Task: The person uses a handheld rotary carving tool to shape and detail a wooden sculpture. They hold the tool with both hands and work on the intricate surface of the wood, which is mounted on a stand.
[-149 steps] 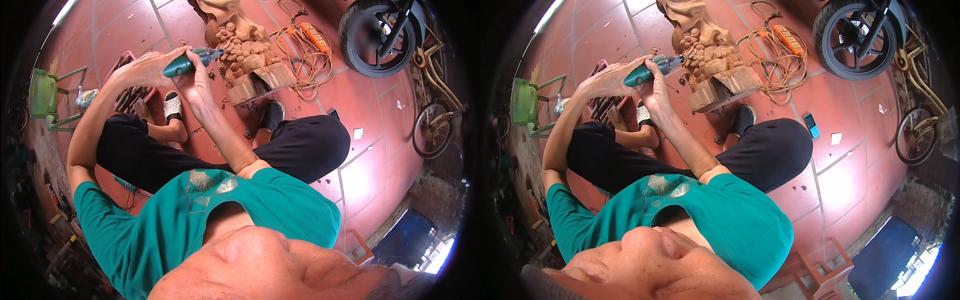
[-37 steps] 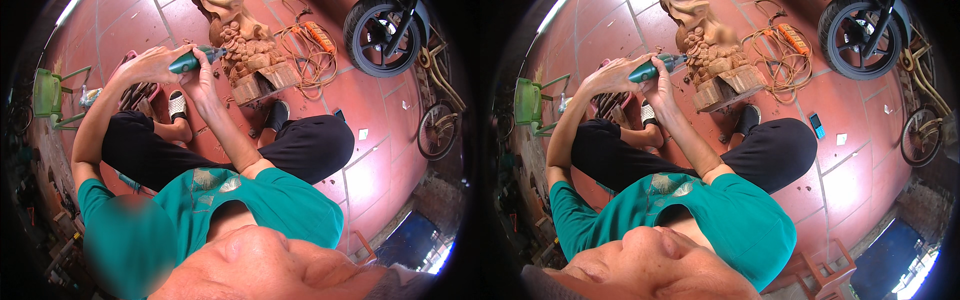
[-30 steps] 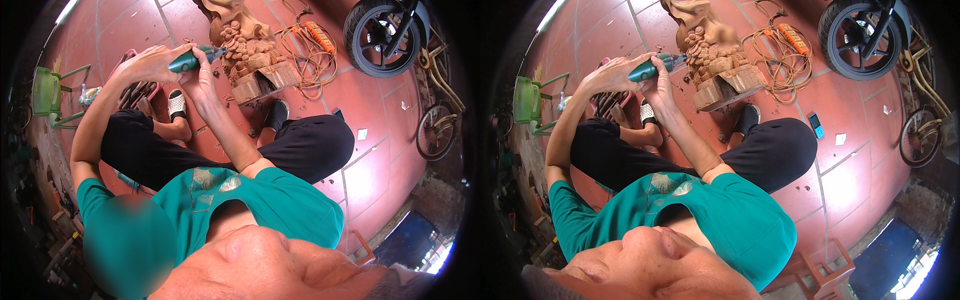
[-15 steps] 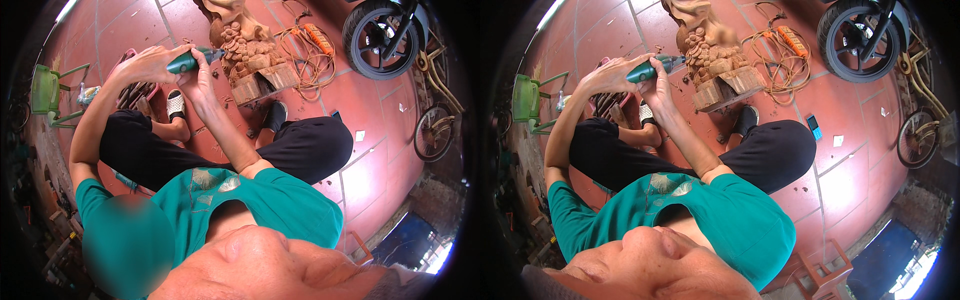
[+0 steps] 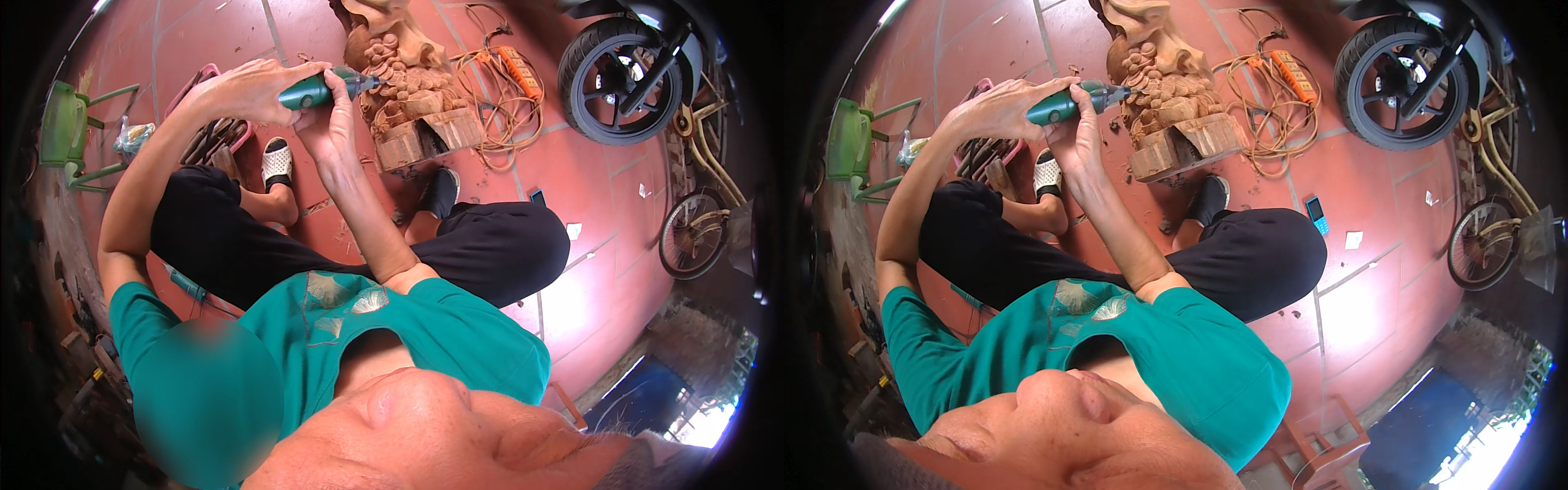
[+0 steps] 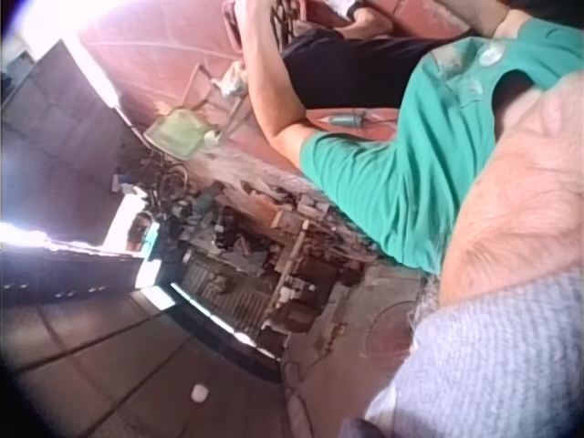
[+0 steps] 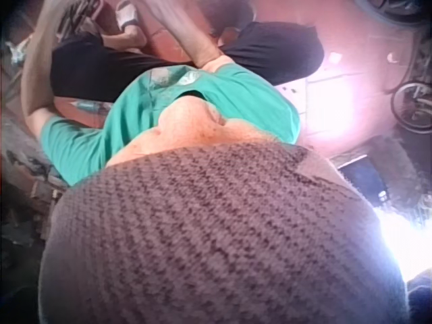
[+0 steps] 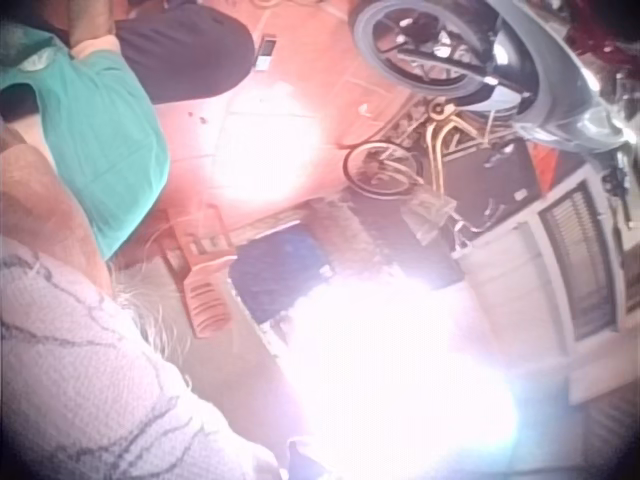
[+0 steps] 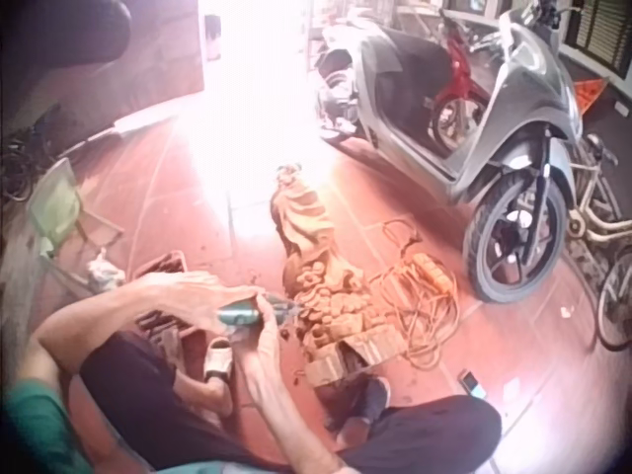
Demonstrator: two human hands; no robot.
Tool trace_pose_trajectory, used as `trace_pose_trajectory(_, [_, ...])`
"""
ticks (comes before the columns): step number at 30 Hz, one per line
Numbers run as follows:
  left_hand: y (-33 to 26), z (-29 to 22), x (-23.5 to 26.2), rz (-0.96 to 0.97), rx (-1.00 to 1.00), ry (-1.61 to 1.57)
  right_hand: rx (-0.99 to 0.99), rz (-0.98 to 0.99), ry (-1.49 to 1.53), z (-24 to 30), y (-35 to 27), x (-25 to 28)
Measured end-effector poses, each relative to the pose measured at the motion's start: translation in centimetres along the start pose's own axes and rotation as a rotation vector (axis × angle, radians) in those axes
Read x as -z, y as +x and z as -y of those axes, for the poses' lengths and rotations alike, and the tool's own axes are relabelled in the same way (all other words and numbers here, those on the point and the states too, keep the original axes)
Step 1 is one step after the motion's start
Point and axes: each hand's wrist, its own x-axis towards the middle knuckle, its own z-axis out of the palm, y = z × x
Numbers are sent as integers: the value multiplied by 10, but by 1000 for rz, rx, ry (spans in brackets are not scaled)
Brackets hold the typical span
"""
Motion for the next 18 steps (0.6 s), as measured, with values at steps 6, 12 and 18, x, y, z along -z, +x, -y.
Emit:
trace_pose_trajectory(6, [-2, 9, -9, -24, -8, -9, -12, 2, 4, 1, -3, -1])
trace_pose_trajectory(12, [1, 1, -3, 56, 53, -16, -8, -9, -20, 1, -2, 3])
trace_pose_trajectory(18, [1, 8, -11, 3, 48, 7, -15, 3, -31, 2, -2, 4])
